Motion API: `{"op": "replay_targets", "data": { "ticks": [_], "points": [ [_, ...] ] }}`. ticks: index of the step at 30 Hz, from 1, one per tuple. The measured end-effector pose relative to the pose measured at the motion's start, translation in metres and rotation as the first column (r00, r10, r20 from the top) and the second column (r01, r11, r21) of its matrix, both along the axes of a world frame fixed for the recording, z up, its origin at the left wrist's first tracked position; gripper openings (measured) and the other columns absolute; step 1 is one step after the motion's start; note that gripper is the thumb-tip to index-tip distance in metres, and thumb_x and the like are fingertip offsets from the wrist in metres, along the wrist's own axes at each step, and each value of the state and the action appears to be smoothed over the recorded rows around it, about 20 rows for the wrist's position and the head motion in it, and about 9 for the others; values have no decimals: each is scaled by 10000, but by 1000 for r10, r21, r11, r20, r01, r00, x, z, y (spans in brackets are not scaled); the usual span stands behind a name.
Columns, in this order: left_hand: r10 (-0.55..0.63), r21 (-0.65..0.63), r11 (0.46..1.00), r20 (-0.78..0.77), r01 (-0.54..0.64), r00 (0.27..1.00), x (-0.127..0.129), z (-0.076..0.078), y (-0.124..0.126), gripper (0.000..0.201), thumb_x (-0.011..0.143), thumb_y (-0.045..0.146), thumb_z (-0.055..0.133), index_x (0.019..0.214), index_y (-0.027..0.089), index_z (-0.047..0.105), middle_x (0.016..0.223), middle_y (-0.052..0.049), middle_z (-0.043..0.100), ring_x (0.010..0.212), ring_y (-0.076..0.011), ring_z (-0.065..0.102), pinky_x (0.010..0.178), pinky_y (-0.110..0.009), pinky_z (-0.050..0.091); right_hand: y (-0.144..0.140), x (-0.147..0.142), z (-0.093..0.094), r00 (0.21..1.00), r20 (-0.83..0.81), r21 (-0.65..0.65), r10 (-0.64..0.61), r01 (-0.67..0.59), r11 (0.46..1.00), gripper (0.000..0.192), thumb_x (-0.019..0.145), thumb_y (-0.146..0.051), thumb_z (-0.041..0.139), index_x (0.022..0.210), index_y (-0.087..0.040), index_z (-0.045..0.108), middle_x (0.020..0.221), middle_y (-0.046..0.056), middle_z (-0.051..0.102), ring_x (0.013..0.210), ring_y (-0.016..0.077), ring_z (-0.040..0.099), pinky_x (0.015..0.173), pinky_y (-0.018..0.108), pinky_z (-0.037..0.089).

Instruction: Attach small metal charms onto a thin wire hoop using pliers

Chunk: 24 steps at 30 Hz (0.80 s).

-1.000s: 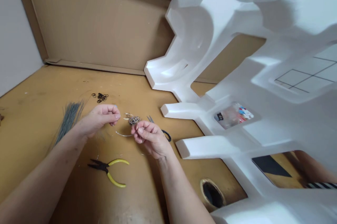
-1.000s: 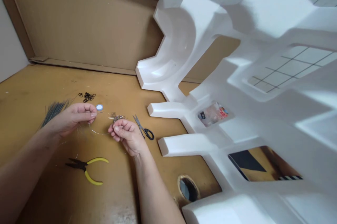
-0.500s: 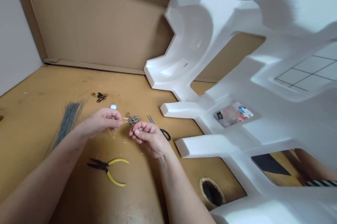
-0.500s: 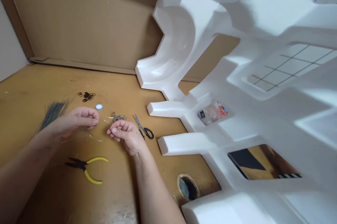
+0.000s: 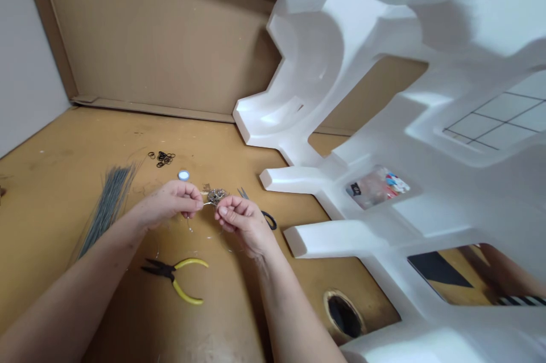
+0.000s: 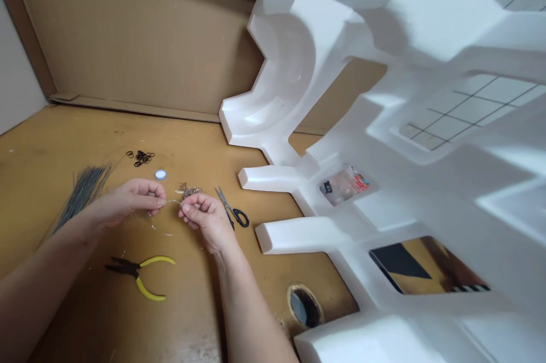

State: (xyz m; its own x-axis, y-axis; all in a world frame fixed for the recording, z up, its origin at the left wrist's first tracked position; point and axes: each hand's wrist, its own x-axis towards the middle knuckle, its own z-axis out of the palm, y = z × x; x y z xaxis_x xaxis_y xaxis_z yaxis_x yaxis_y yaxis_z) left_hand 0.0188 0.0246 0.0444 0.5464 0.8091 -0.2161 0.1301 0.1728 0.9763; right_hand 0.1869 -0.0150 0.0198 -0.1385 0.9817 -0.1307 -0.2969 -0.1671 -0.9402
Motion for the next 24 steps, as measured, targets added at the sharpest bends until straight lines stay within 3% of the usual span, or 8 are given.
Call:
{"op": "replay_targets", "data": {
  "ticks": [9, 16, 24],
  "points": [
    [17, 2, 1000, -10, -17, 1000, 2, -5, 1, 131, 538, 275, 566, 571, 155, 526, 476, 34, 505, 484, -83, 421, 499, -221, 273, -1, -3, 1, 997, 76, 20, -20, 18, 1000, 244, 541, -323, 726, 581, -141, 568, 471, -43, 522, 399, 27, 374, 395, 170, 216],
    [6, 28, 1000, -7, -6, 1000, 2, -9, 2, 114, 540, 263, 551, 572, 156, 527, 456, 46, 477, 461, -74, 391, 477, -216, 253, -3, -4, 1, 993, 119, 24, -23, 21, 999, 237, 554, -332, 713, 600, -149, 569, 521, -26, 556, 460, 52, 445, 448, 180, 291],
    [4, 16, 1000, 1, -4, 1000, 4, -8, 2, 117, 530, 262, 545, 569, 155, 522, 452, 50, 465, 455, -69, 379, 473, -213, 253, -3, -6, 3, 989, 143, 44, -22, 16, 999, 229, 564, -334, 700, 607, -157, 562, 525, -28, 545, 466, 58, 434, 472, 195, 313]
  ]
}}
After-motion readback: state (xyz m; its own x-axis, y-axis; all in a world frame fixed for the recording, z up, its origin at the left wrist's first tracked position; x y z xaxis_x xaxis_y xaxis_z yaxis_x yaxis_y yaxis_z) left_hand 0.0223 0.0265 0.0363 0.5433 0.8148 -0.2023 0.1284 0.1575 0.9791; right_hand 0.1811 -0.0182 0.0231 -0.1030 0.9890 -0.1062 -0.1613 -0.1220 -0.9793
